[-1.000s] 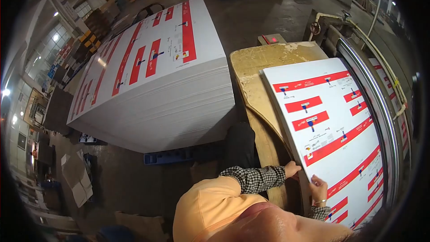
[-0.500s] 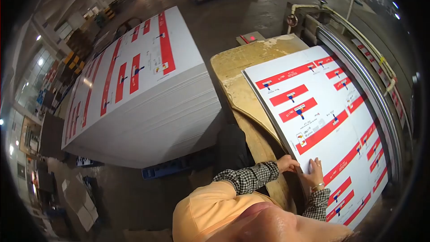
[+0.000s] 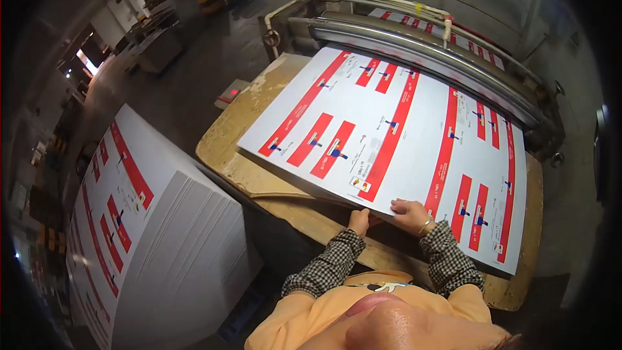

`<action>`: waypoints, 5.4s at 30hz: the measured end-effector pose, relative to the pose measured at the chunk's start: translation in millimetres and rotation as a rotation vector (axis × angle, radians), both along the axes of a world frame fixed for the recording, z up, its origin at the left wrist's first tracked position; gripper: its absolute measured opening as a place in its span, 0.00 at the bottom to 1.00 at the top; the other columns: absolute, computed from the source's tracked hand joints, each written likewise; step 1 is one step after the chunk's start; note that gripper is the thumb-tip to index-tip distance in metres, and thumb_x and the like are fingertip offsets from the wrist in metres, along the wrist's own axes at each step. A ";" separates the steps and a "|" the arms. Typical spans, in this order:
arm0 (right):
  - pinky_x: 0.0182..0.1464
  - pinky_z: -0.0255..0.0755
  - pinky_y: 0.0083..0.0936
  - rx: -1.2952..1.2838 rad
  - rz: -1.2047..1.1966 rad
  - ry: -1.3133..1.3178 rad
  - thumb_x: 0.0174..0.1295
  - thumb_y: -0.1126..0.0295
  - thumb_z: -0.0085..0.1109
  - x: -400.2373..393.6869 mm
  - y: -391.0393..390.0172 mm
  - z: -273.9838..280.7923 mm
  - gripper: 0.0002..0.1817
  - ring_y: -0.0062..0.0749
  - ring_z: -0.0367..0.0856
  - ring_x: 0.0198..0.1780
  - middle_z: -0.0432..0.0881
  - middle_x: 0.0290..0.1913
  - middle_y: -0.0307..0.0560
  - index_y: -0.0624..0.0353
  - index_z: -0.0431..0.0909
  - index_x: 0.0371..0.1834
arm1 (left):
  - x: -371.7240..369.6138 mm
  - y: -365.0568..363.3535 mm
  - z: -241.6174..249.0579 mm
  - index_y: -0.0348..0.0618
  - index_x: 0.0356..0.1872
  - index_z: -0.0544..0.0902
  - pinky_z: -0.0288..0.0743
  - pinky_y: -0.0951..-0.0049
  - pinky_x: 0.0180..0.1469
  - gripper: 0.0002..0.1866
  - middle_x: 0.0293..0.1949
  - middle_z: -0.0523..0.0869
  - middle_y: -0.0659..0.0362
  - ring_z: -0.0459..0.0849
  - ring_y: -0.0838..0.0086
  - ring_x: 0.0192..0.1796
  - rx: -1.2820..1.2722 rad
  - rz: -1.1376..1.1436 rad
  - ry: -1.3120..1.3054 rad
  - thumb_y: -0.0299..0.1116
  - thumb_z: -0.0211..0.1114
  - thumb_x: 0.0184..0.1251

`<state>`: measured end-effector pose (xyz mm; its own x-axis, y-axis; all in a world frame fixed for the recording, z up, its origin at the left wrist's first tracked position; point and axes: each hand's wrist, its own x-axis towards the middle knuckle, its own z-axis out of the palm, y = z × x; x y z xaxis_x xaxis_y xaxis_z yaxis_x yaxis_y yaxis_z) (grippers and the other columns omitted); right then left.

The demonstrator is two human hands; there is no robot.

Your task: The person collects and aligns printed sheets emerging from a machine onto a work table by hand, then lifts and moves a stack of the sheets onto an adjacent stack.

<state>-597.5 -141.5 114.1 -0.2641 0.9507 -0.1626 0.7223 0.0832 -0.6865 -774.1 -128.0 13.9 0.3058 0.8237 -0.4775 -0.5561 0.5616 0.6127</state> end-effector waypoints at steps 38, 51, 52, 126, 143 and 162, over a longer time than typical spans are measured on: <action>0.57 0.67 0.39 0.038 0.093 -0.504 0.45 0.56 0.66 -7.4 12.2 -13.5 0.26 0.49 0.66 0.61 0.71 0.55 0.58 0.61 0.76 0.44 | -11.1 1.4 16.0 0.30 0.45 0.76 0.76 0.62 0.48 0.15 0.42 0.82 0.51 0.83 0.63 0.44 0.056 -0.203 -0.153 0.27 0.63 0.58; 0.39 0.72 0.37 0.203 0.113 -0.064 0.55 0.66 0.56 5.9 9.9 -9.0 0.09 0.50 0.78 0.35 0.80 0.32 0.54 0.60 0.78 0.32 | -7.0 3.7 -10.4 0.24 0.49 0.70 0.77 0.49 0.53 0.17 0.47 0.78 0.43 0.80 0.52 0.49 -0.035 -0.046 -0.101 0.22 0.45 0.60; 0.39 0.73 0.36 0.241 0.117 -0.069 0.55 0.68 0.57 3.6 7.6 -14.4 0.08 0.50 0.79 0.35 0.81 0.35 0.54 0.61 0.78 0.33 | -5.5 4.5 -3.4 0.23 0.49 0.70 0.77 0.50 0.52 0.17 0.47 0.78 0.43 0.80 0.52 0.49 -0.032 -0.050 -0.093 0.22 0.46 0.60; 0.55 0.70 0.27 -0.035 -0.041 0.068 0.43 0.71 0.61 -1.1 12.9 -32.6 0.19 0.43 0.78 0.53 0.82 0.44 0.58 0.68 0.80 0.42 | -6.5 1.4 -21.7 0.29 0.45 0.76 0.82 0.64 0.40 0.15 0.37 0.83 0.49 0.85 0.64 0.35 -0.052 -0.008 0.051 0.33 0.53 0.64; 0.69 0.50 0.40 0.023 0.137 -0.290 0.34 0.59 0.73 -4.6 21.7 -39.3 0.44 0.61 0.51 0.70 0.58 0.65 0.71 0.66 0.68 0.59 | -19.4 0.3 -24.3 0.39 0.51 0.75 0.75 0.77 0.45 0.18 0.43 0.84 0.57 0.82 0.76 0.43 0.079 -0.236 -0.064 0.33 0.62 0.60; 0.60 0.67 0.29 -0.002 0.113 0.021 0.49 0.67 0.61 16.5 22.3 -36.6 0.19 0.42 0.76 0.57 0.78 0.53 0.57 0.65 0.79 0.45 | -2.6 1.0 -7.6 0.25 0.46 0.73 0.80 0.58 0.46 0.16 0.42 0.81 0.46 0.83 0.60 0.43 -0.014 -0.037 0.019 0.31 0.51 0.65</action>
